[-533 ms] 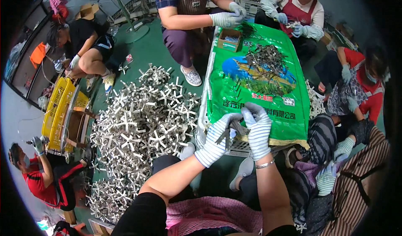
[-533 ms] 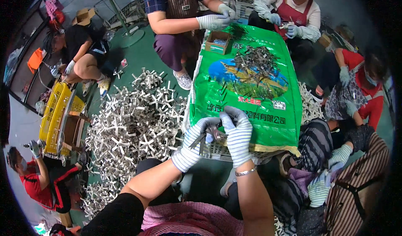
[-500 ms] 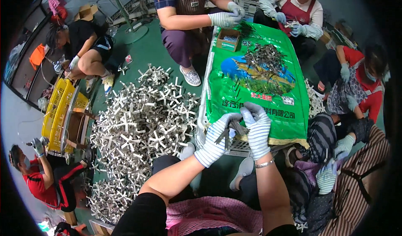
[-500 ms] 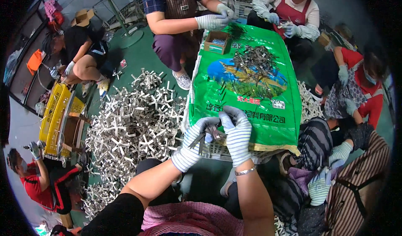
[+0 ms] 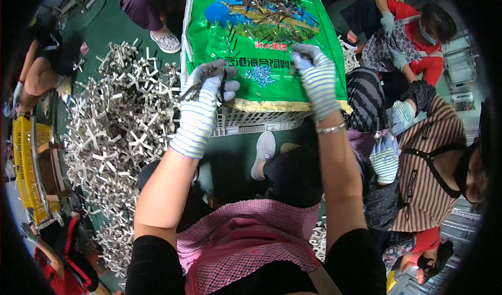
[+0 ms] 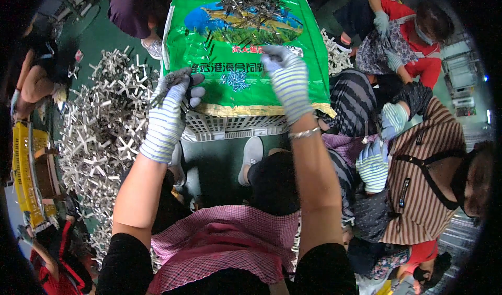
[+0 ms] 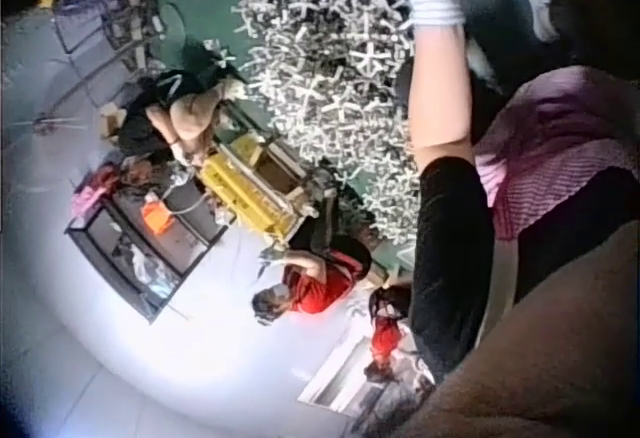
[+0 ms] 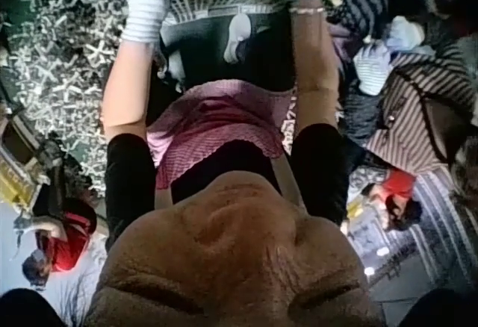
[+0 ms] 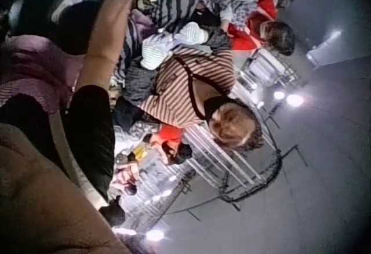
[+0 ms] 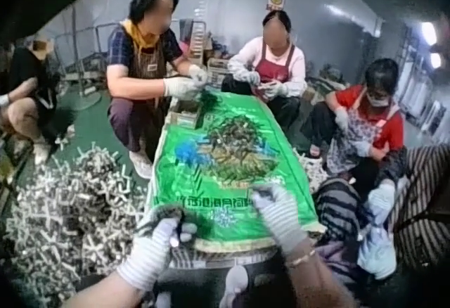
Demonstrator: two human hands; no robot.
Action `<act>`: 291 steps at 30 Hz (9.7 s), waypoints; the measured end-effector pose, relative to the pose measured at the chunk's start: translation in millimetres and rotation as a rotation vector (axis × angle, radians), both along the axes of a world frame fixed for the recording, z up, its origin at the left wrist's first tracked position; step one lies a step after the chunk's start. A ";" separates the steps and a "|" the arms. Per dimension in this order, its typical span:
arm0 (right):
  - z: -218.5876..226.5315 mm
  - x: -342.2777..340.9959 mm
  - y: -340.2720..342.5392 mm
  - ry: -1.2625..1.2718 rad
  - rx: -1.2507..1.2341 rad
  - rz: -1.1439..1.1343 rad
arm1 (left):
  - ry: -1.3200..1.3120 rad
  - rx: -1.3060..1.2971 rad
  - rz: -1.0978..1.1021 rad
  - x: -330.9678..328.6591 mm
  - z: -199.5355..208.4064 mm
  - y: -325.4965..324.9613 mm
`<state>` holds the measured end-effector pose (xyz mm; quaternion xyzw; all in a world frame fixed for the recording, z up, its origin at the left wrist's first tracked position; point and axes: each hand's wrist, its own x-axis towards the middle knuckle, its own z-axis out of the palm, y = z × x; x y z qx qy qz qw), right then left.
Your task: The person assembles or sorts small plastic cross-shaped industrial components by hand, working with items from a storage crate and a plastic sack.
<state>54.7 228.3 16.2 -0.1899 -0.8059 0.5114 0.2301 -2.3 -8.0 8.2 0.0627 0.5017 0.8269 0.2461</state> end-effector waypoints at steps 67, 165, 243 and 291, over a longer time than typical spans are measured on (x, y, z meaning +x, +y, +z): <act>-1.7 -6.5 -100.2 0.127 0.713 0.209 | 0.011 -0.277 -0.135 10.0 -2.3 -10.9; 7.8 -1.4 -120.3 0.199 -0.252 0.189 | 0.429 -0.096 0.007 5.7 7.4 -22.8; 7.6 10.8 110.7 -0.602 1.352 0.214 | -0.288 0.116 -0.349 6.6 12.1 -12.4; -19.3 5.5 7.3 -0.031 0.075 0.076 | -0.047 -0.220 -0.038 6.9 12.2 -2.2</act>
